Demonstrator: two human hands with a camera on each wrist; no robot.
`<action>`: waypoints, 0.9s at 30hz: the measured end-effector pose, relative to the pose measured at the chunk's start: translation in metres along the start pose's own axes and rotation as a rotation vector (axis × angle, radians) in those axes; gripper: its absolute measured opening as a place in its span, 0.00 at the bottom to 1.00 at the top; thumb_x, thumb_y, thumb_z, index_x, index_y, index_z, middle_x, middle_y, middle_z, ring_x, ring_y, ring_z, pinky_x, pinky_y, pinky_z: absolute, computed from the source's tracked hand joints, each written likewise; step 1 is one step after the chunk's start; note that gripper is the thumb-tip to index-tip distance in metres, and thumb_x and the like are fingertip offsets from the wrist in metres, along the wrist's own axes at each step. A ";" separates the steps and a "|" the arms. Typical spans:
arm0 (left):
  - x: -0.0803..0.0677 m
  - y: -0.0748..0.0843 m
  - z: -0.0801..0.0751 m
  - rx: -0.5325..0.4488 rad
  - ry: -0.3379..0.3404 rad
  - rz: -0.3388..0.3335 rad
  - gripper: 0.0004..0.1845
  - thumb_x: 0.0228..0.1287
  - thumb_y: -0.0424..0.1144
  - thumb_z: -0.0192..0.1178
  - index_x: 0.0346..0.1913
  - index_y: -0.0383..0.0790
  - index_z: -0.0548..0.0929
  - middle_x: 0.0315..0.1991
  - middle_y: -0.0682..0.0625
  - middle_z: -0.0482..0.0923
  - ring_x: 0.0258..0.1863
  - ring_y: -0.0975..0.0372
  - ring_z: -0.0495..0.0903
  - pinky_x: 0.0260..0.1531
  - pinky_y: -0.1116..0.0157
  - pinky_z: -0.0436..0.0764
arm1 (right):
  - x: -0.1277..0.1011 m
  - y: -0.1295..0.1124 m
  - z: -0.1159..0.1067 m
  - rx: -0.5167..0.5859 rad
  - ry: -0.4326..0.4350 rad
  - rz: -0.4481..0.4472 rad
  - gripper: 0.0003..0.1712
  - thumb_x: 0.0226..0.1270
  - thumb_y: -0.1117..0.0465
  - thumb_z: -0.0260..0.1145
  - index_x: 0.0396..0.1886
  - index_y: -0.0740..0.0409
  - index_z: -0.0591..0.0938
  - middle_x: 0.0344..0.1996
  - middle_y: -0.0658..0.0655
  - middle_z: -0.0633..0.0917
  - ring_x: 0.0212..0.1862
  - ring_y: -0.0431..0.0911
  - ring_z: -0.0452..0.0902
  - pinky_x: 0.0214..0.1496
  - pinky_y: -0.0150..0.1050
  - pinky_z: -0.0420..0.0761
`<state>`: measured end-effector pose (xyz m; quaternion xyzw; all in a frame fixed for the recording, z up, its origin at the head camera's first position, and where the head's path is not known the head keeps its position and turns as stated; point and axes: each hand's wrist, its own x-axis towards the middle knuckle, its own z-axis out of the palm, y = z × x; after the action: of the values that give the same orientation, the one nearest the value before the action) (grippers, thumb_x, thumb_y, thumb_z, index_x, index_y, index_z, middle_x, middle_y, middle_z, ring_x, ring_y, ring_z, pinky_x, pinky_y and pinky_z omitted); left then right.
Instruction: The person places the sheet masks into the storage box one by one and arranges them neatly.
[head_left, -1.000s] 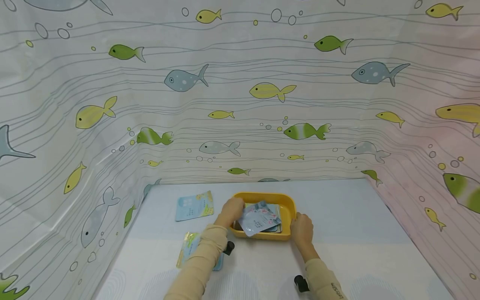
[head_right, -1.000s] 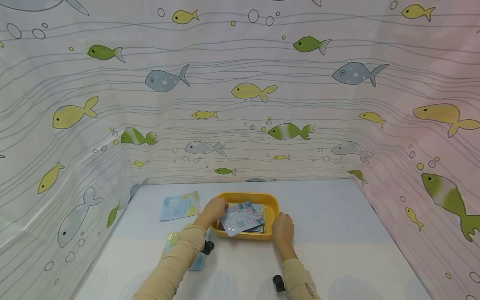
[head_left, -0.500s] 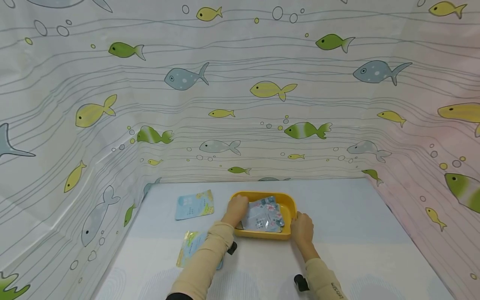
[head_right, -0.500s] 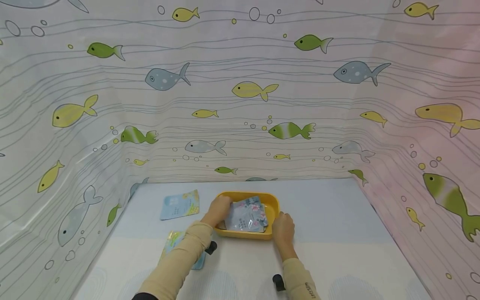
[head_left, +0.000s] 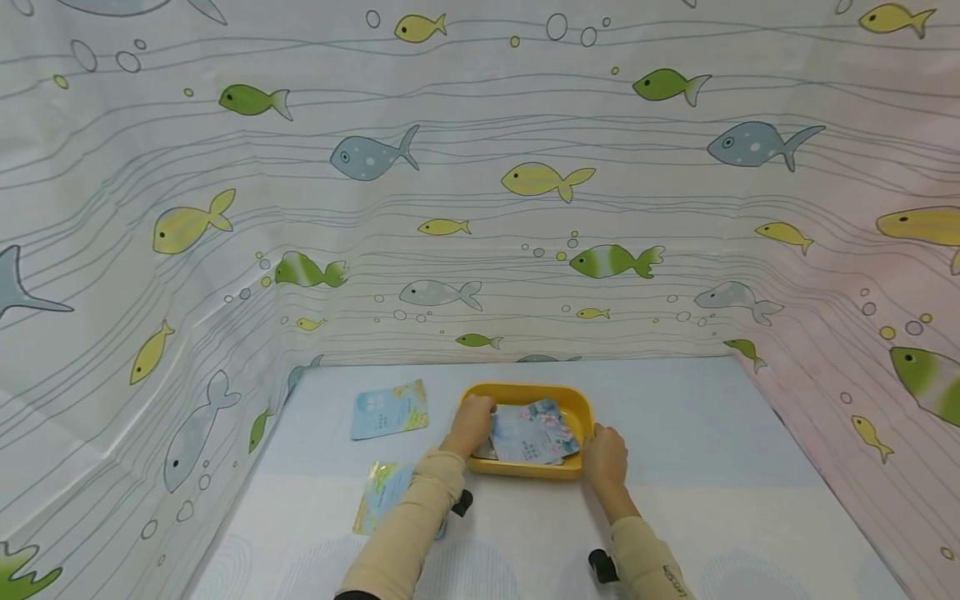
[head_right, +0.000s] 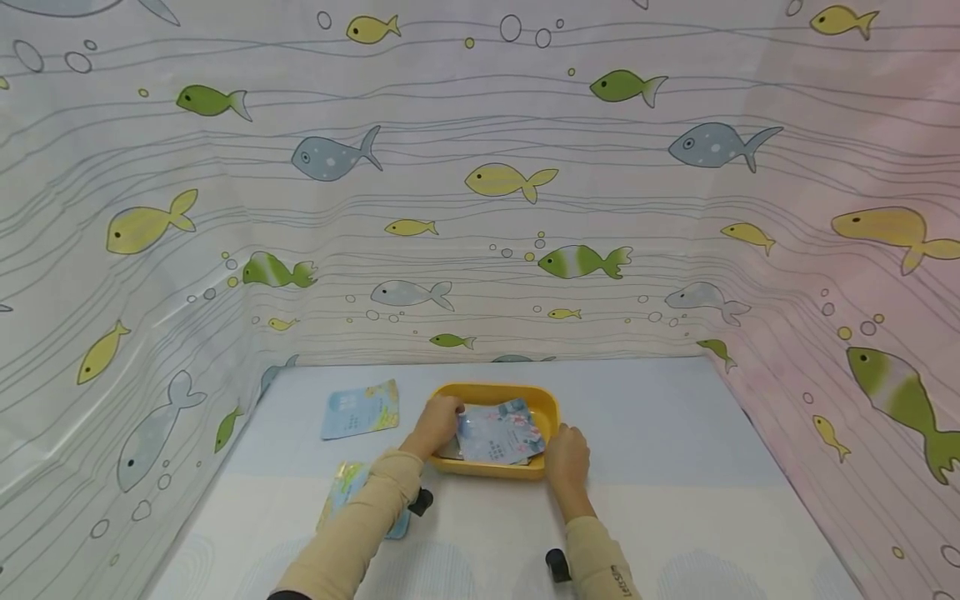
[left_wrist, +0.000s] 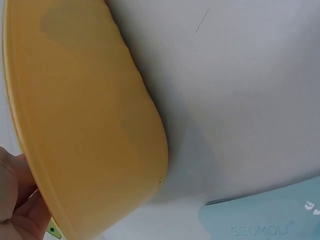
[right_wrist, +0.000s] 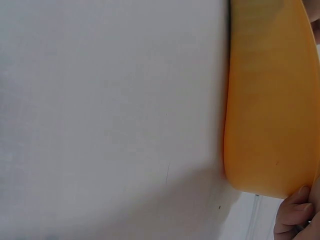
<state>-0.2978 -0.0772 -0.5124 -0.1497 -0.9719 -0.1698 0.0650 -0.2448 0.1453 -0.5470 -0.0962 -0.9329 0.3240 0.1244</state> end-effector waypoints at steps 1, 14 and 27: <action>-0.002 -0.002 0.001 -0.028 0.022 0.005 0.08 0.57 0.22 0.57 0.35 0.31 0.85 0.35 0.43 0.85 0.39 0.53 0.83 0.40 0.61 0.81 | 0.000 0.000 0.000 0.002 -0.002 0.000 0.08 0.59 0.70 0.60 0.31 0.74 0.80 0.22 0.64 0.77 0.25 0.52 0.73 0.24 0.47 0.77; -0.044 -0.030 -0.022 -0.346 0.456 0.038 0.02 0.53 0.21 0.63 0.31 0.27 0.83 0.25 0.41 0.82 0.23 0.56 0.81 0.24 0.67 0.80 | 0.000 0.000 -0.001 0.020 -0.024 -0.001 0.09 0.61 0.70 0.59 0.34 0.76 0.80 0.24 0.65 0.78 0.26 0.53 0.75 0.25 0.47 0.78; -0.112 -0.070 -0.052 -0.337 0.359 -0.257 0.05 0.53 0.29 0.66 0.33 0.29 0.83 0.25 0.46 0.82 0.25 0.57 0.80 0.28 0.62 0.80 | 0.002 0.002 0.002 0.009 0.000 -0.002 0.08 0.59 0.71 0.59 0.32 0.75 0.80 0.23 0.65 0.77 0.25 0.53 0.73 0.24 0.48 0.76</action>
<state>-0.2098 -0.1883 -0.5057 -0.0013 -0.9138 -0.3599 0.1880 -0.2468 0.1463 -0.5492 -0.0948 -0.9315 0.3281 0.1250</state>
